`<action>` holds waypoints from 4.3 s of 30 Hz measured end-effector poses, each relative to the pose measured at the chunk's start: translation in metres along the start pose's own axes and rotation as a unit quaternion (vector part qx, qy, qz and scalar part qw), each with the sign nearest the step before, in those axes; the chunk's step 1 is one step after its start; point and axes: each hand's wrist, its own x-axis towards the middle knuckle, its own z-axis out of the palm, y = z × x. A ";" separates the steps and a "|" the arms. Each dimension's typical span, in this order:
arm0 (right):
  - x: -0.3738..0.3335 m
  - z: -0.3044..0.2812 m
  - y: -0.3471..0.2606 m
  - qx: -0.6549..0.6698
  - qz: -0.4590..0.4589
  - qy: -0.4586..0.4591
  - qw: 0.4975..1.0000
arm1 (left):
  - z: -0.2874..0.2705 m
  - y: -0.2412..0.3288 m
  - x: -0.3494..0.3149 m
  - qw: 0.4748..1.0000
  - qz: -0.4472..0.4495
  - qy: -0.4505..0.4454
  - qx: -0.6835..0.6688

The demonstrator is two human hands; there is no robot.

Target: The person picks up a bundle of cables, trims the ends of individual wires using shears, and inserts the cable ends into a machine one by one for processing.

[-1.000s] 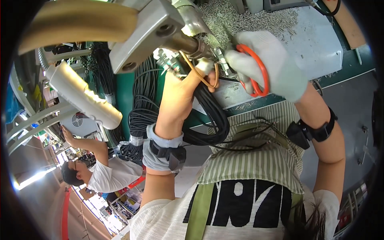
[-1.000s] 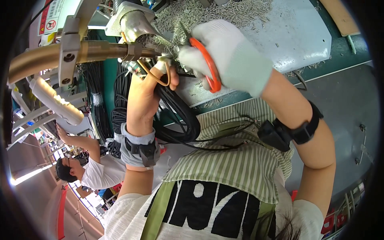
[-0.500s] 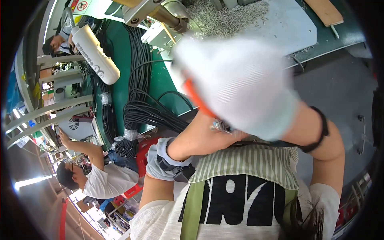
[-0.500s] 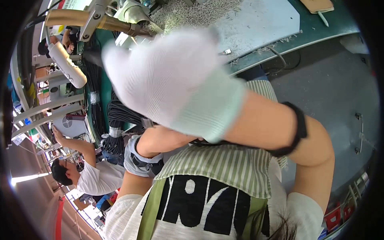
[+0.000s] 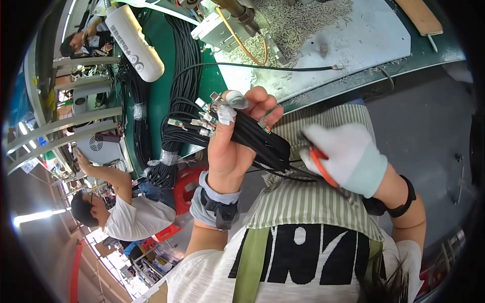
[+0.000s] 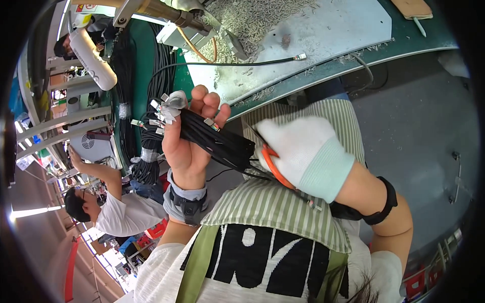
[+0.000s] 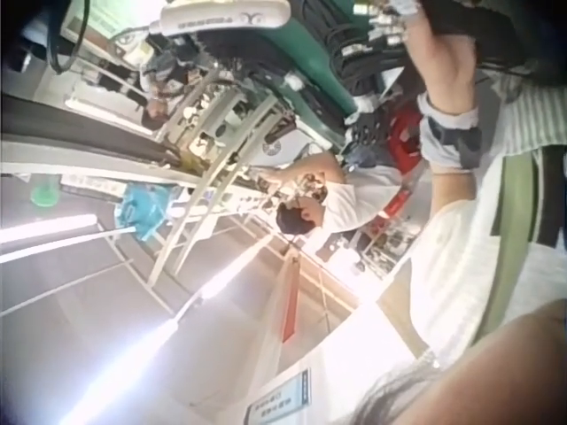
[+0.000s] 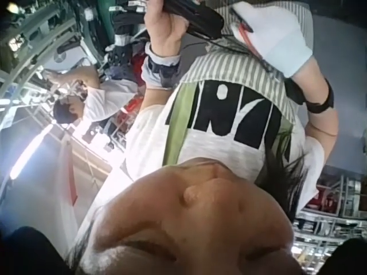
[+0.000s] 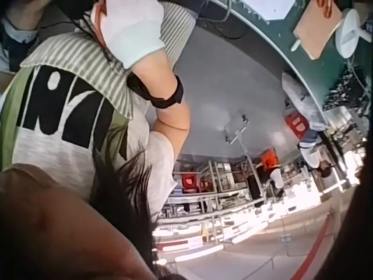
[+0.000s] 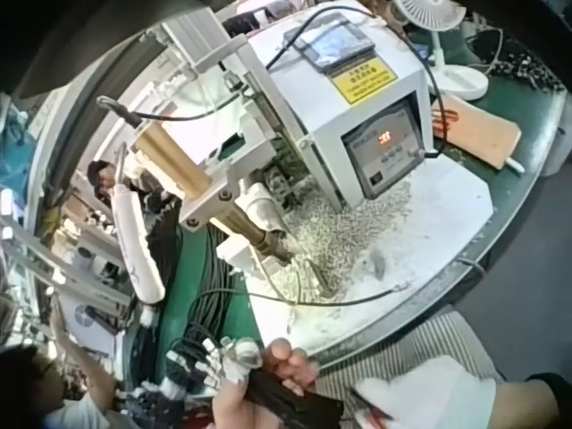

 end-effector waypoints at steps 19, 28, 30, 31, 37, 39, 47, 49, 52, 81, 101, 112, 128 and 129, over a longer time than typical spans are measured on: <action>0.018 -0.047 -0.014 0.480 0.166 0.064 0.859 | 0.025 0.000 0.004 0.949 -0.096 0.039 0.299; -0.004 -0.064 0.000 0.394 0.173 0.053 0.901 | 0.051 -0.006 0.012 0.850 0.065 -0.049 0.520; -0.005 -0.066 0.000 0.489 0.206 -0.014 0.848 | 0.043 -0.010 0.014 0.827 0.106 -0.090 0.545; -0.003 -0.063 -0.001 0.497 0.212 0.004 0.842 | 0.042 -0.011 0.014 0.813 0.127 -0.110 0.558; 0.006 -0.029 -0.002 0.018 -0.060 0.292 0.954 | 0.053 -0.007 0.013 0.943 -0.114 0.070 0.304; 0.006 -0.033 -0.002 -0.028 -0.080 0.300 0.950 | 0.047 -0.013 0.010 0.943 -0.053 0.124 0.303; -0.005 -0.014 -0.012 -0.109 -0.021 0.246 0.963 | 0.045 -0.020 0.008 0.910 -0.013 0.145 0.389; -0.008 -0.012 -0.010 -0.037 -0.008 0.228 0.973 | 0.050 -0.022 0.009 0.921 -0.010 0.148 0.359; -0.009 -0.016 -0.010 0.006 -0.007 0.228 0.974 | 0.057 -0.022 0.010 0.942 -0.002 0.154 0.300; 0.012 -0.027 -0.015 0.401 0.158 0.034 0.902 | 0.025 -0.004 0.011 0.941 -0.083 0.126 0.304; 0.105 -0.049 0.034 0.365 0.101 0.052 0.924 | -0.008 0.024 0.087 0.941 -0.087 0.081 0.316; 0.102 -0.040 0.041 0.244 -0.071 0.097 0.962 | 0.004 0.025 0.070 0.893 -0.050 0.090 0.439; 0.108 -0.038 0.055 0.097 -0.253 0.176 0.946 | 0.008 0.022 0.073 0.870 -0.026 0.111 0.480; 0.107 -0.039 0.052 0.172 -0.192 0.131 0.957 | 0.008 0.023 0.074 0.870 -0.036 0.104 0.481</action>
